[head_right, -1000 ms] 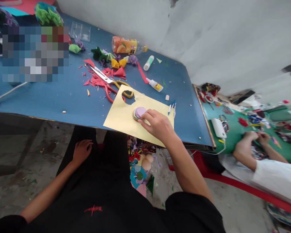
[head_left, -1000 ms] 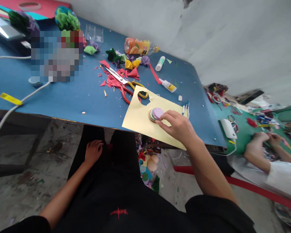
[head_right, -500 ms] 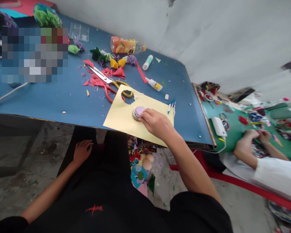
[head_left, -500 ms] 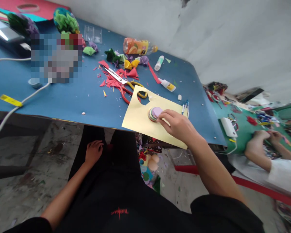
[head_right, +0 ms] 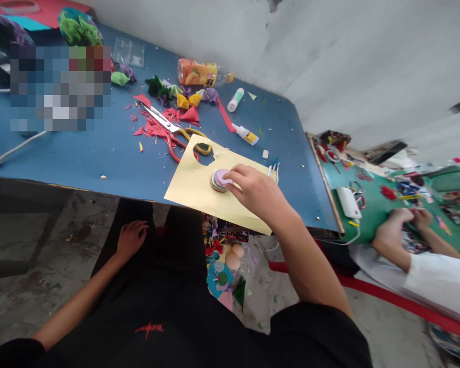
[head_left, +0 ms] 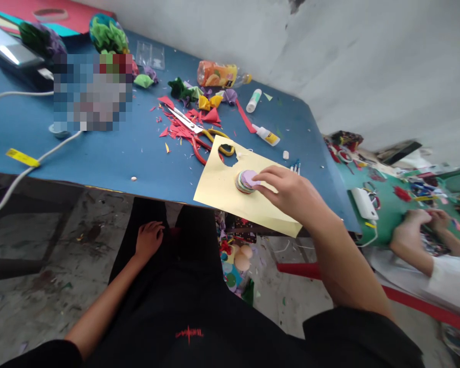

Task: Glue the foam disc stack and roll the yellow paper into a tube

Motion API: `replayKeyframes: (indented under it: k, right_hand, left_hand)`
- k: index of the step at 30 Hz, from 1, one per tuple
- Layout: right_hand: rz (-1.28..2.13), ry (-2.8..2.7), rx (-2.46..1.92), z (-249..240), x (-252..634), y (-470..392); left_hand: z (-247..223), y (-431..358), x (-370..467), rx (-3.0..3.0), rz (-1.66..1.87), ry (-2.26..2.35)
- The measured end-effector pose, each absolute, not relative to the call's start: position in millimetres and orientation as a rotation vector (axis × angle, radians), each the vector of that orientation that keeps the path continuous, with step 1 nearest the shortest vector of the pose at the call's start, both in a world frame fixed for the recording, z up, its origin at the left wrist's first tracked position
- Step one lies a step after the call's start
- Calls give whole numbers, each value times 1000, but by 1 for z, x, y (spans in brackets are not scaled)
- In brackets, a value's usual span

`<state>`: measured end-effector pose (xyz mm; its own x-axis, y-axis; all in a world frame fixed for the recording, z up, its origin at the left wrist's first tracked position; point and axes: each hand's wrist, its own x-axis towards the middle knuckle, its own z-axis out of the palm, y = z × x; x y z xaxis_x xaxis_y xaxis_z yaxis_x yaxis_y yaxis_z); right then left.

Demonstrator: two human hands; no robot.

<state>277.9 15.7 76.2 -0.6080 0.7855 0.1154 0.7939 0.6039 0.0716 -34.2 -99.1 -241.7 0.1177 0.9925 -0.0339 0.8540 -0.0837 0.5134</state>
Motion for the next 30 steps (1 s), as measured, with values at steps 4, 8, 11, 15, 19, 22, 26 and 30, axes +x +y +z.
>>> replayKeyframes:
  k: [4,8,11,15,19,22,26,30]
  right_hand:
    - [-217,-3037,-1430,83,254,25]
    - [-211,-3233,-1503,94,235,32]
    - [-211,-3265,-1515,98,226,32]
    - [-248,-3258,-1509,96,220,30]
    - [-347,-3257,-1401,85,221,28]
    - [-498,-3291,-1300,78,225,27]
    - [-421,-3263,-1336,79,240,28]
    - [38,-2998,-1554,88,259,29]
  left_hand:
    - [-242,-99,-34,1992,453,1800]
    - [-243,-99,-34,1993,453,1805]
    - [-244,-99,-34,1996,452,1803]
    - [-244,-98,-34,1998,441,1803]
    - [-244,-98,-35,2011,433,1808]
    - [-244,-99,-35,2025,434,1808]
    - [-246,-99,-35,2036,438,1803]
    - [-247,-99,-35,2031,448,1798]
